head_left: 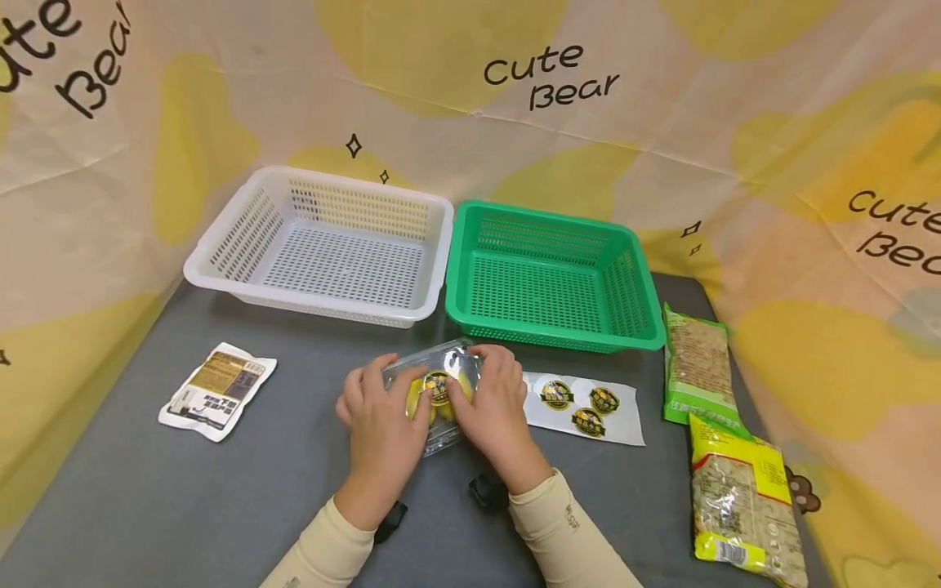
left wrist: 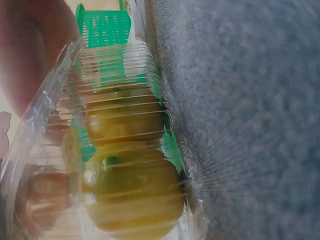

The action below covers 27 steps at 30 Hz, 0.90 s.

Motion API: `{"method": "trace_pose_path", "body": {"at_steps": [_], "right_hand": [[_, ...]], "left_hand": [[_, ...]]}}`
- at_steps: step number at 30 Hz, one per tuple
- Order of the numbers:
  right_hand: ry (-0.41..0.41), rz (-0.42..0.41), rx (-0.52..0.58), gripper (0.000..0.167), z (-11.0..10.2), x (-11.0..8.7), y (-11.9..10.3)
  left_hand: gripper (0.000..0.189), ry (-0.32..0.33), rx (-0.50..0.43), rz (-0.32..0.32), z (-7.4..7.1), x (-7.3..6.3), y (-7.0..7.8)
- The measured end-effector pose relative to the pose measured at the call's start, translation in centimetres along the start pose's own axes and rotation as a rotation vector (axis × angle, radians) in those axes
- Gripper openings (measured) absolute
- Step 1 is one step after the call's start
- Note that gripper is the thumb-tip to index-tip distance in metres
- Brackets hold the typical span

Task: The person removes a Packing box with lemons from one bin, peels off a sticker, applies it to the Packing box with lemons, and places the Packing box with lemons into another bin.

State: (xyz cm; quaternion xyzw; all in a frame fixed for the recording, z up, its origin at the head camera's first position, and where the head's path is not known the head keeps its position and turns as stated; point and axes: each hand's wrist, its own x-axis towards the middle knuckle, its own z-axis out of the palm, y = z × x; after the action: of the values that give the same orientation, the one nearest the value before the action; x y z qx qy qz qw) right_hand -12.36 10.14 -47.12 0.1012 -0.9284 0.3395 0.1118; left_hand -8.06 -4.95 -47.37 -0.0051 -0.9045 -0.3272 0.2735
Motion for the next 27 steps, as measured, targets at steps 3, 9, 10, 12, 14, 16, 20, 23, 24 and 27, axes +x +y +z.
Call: {"method": "trace_pose_path", "body": {"at_steps": [3, 9, 10, 12, 14, 16, 20, 23, 24, 27], "right_hand": [[0.015, -0.006, 0.012, 0.054, 0.1, -0.01, 0.21], [0.005, -0.022, 0.026, 0.047, 0.12, -0.03, 0.34], [0.0, -0.028, 0.028, 0.043, 0.11, -0.03, 0.34], [-0.013, -0.043, 0.043, 0.032, 0.06, -0.07, 0.32], [-0.024, -0.059, 0.06, 0.022, -0.07, -0.14, 0.34], [-0.033, -0.07, 0.078, 0.017, -0.2, -0.2, 0.35], [-0.052, -0.081, 0.088, 0.015, -0.38, -0.23, 0.44], [-0.069, -0.08, 0.084, 0.017, -0.53, -0.23, 0.56], [-0.075, -0.077, 0.083, 0.018, -0.59, -0.23, 0.62], [-0.101, -0.072, 0.079, 0.021, -0.74, -0.25, 0.74]], "left_hand": [[0.029, -0.023, -0.02, -0.009, -0.1, 0.03, -0.22], [0.025, -0.051, -0.026, 0.0, -0.13, -0.03, -0.76], [0.025, -0.06, -0.024, -0.005, -0.15, -0.04, -0.84], [0.027, -0.08, -0.024, -0.019, -0.21, -0.06, -0.98], [0.028, -0.103, -0.027, -0.037, -0.24, -0.08, -1.02], [0.029, -0.127, -0.04, -0.061, -0.26, -0.07, -1.06], [0.029, -0.16, -0.092, -0.111, -0.3, -0.01, -1.04], [0.028, -0.165, -0.128, -0.137, -0.32, 0.05, -0.97], [0.028, -0.165, -0.136, -0.143, -0.32, 0.07, -0.95], [0.029, -0.159, -0.147, -0.156, -0.29, -0.02, -0.95]]}}
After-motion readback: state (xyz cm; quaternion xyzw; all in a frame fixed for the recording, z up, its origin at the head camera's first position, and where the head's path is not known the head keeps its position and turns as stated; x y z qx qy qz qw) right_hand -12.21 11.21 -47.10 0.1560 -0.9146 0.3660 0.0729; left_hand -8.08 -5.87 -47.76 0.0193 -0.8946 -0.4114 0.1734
